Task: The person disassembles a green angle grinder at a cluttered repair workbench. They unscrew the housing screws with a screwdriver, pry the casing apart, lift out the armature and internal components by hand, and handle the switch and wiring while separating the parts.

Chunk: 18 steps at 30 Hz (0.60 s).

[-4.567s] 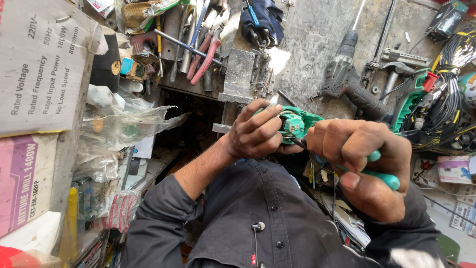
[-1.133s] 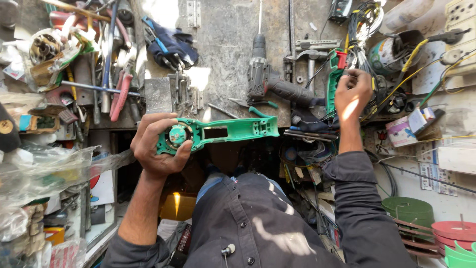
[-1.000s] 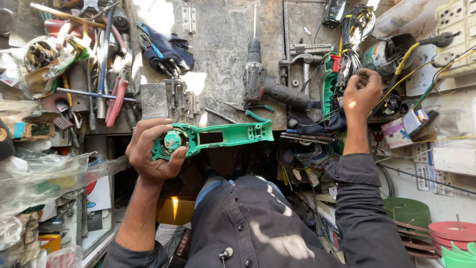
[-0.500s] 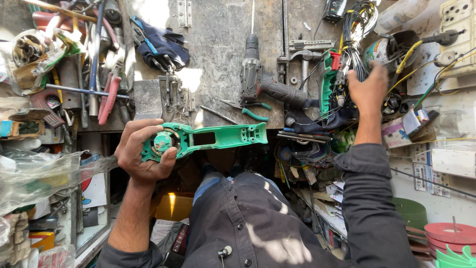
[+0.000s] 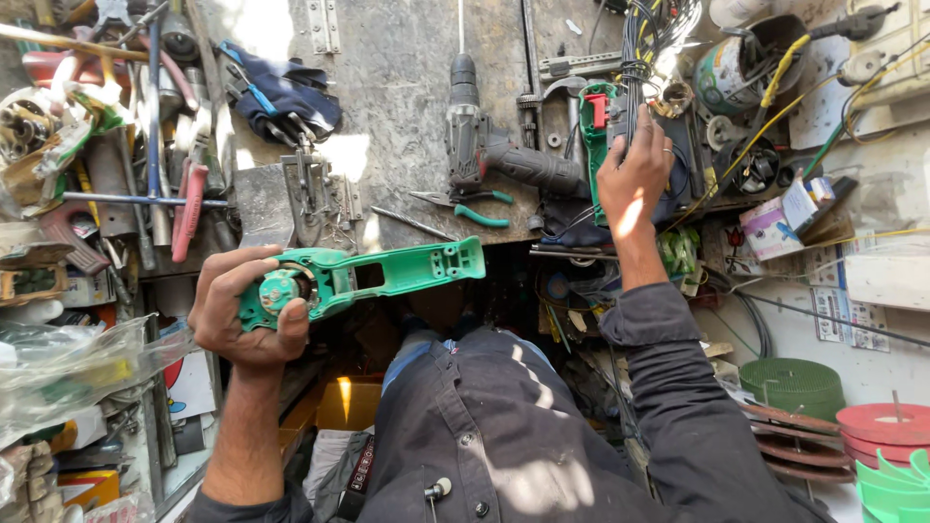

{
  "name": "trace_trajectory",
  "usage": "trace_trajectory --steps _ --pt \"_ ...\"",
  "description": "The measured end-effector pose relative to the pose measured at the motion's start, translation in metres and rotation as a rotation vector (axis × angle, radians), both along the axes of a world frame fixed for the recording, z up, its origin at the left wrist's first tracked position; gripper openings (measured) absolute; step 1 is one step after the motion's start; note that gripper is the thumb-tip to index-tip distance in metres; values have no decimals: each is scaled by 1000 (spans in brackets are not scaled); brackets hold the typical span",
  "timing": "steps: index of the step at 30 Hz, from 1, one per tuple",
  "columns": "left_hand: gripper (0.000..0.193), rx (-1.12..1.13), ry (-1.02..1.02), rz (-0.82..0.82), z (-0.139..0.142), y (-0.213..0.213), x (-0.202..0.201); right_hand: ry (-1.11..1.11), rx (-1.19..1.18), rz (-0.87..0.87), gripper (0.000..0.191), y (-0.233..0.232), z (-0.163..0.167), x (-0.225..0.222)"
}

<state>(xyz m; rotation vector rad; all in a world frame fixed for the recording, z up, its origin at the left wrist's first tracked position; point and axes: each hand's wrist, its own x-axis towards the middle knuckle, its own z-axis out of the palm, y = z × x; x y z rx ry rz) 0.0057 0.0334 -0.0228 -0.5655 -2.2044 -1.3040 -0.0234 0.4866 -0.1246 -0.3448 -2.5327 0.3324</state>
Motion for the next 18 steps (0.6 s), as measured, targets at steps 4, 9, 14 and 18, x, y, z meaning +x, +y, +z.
trace_trajectory --steps 4,9,14,18 --pt "55 13 -19 5 3 4 2 -25 -55 93 34 24 18 2" --pt "53 -1 12 -13 8 3 -2 48 -6 -49 17 88 42 -18" --pt "60 4 60 -15 7 -4 -6 -154 219 394 38 84 57 -47" --pt "84 25 116 -15 6 -8 -9 -620 60 85 33 41 69 -62"
